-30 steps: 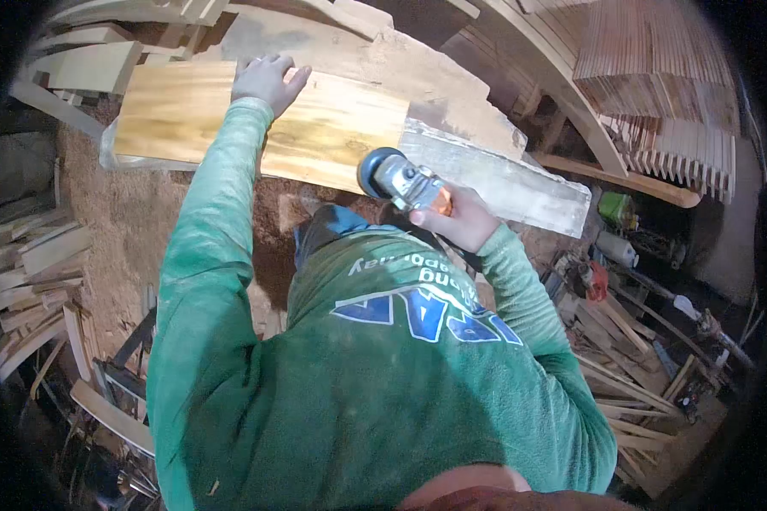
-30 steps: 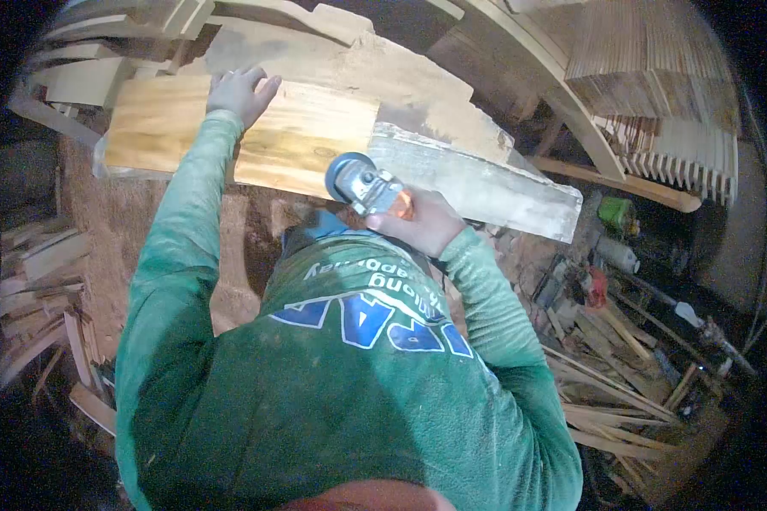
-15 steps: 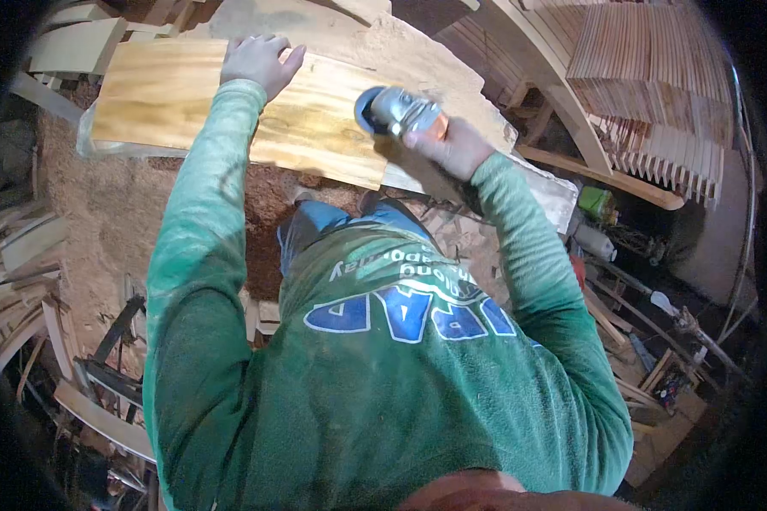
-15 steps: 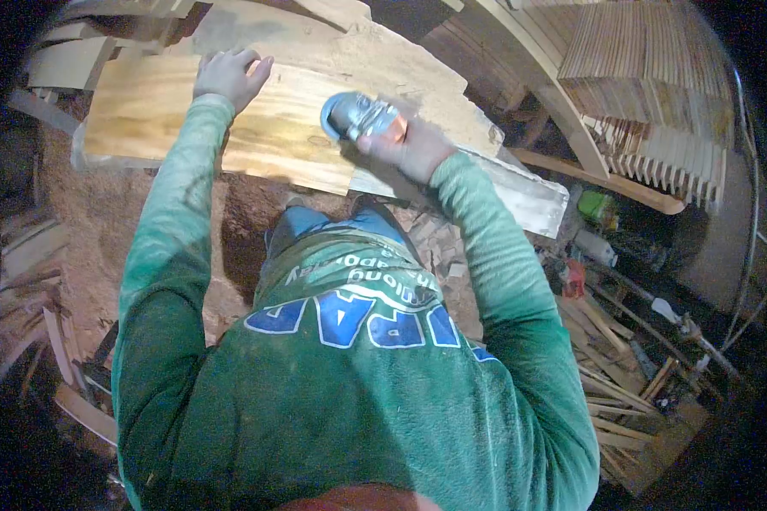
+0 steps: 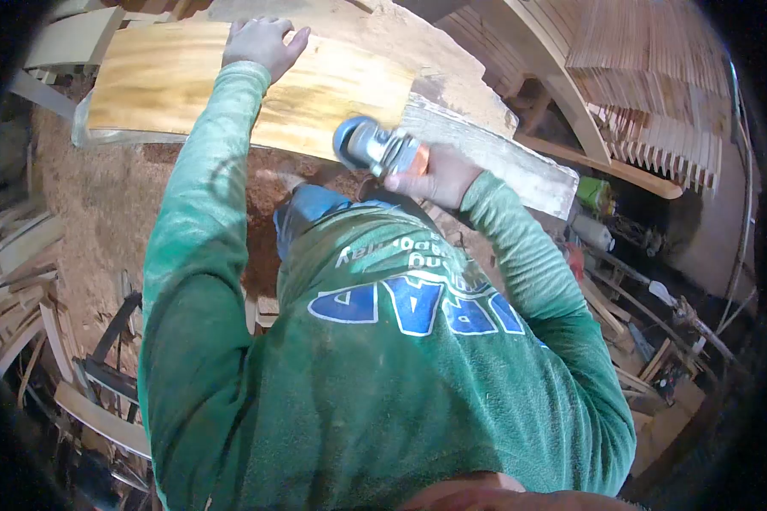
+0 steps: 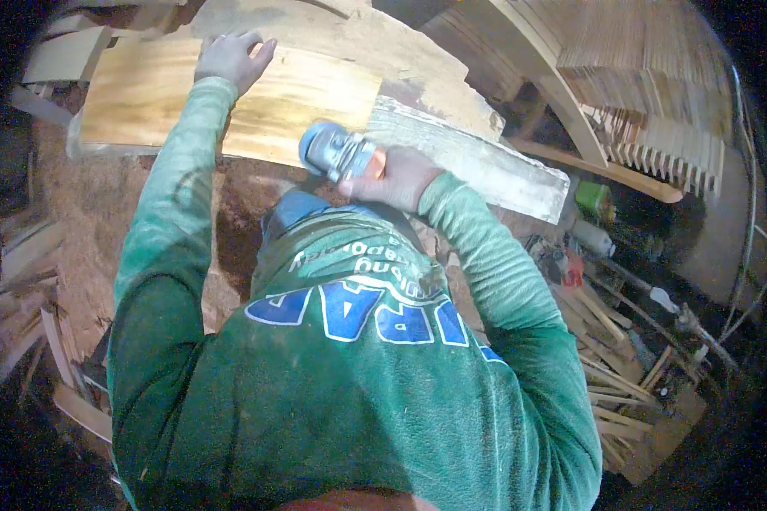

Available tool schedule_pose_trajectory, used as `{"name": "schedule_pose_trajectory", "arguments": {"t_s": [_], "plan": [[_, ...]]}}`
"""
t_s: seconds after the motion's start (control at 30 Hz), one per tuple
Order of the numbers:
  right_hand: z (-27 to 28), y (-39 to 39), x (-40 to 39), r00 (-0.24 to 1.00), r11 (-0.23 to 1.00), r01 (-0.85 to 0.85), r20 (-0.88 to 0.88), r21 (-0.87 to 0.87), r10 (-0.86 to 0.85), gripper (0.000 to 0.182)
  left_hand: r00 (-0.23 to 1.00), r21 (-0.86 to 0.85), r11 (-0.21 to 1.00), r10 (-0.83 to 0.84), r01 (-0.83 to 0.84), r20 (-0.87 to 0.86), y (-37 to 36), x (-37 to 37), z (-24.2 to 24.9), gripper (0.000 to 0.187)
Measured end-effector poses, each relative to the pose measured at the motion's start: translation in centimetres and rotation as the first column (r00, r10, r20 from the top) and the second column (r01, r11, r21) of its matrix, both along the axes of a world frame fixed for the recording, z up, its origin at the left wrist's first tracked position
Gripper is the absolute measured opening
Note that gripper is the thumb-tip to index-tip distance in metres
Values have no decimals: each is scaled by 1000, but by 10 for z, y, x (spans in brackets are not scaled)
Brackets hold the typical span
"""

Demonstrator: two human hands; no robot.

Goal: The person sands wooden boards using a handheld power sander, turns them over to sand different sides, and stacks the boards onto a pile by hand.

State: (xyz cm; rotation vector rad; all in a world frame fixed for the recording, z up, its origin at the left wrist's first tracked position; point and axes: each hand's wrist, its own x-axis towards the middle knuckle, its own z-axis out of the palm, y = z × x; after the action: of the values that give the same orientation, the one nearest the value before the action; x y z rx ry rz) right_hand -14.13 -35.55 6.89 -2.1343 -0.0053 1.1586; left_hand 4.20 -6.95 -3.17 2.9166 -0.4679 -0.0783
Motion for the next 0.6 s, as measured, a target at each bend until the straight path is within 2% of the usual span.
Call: {"name": "schedule_pose_trajectory", "arguments": {"t_s": [0.07,0.17,0.2,0.23,0.3,0.37,0.4,0.5,0.53,0.57,0.6], "plan": [[16,12,-2,996,996,-83,32,-25,84,78,1000,-11,1000,-10,10,12,0,1,0,52],[3,4,14,1000,998,-13,-3,-55,13,69,1000,-6,1000,-9,9,-6,-2,1,3,51],[0,6,25,996,987,82,32,135,-87,69,1000,-11,1000,-8,8,1,-1,1,2,51],[10,1,34,980,968,180,53,177,-192,69,1000,-14,1000,-7,7,5,-1,1,0,51],[11,-11,66,969,984,150,183,91,-165,75,1000,-3,1000,5,-5,10,-1,1,0,50],[-6,-31,98,975,971,161,179,-177,-129,83,1000,-2,1000,10,-10,10,-3,2,-1,50],[2,-35,104,981,962,185,93,-202,-169,88,1000,-6,1000,10,-10,6,-2,2,-1,50],[-7,-37,83,968,949,231,152,-215,-201,84,1000,37,999,16,-15,-14,-3,2,1,48],[4,-29,63,968,983,175,173,47,-181,76,1000,58,998,19,-18,-20,-3,3,3,48],[19,-17,45,976,990,135,176,-27,-128,66,1000,44,999,18,-17,-24,-4,2,4,48],[-8,-11,21,975,953,149,124,263,-186,64,999,29,999,17,-16,-27,-4,2,5,48]]}}
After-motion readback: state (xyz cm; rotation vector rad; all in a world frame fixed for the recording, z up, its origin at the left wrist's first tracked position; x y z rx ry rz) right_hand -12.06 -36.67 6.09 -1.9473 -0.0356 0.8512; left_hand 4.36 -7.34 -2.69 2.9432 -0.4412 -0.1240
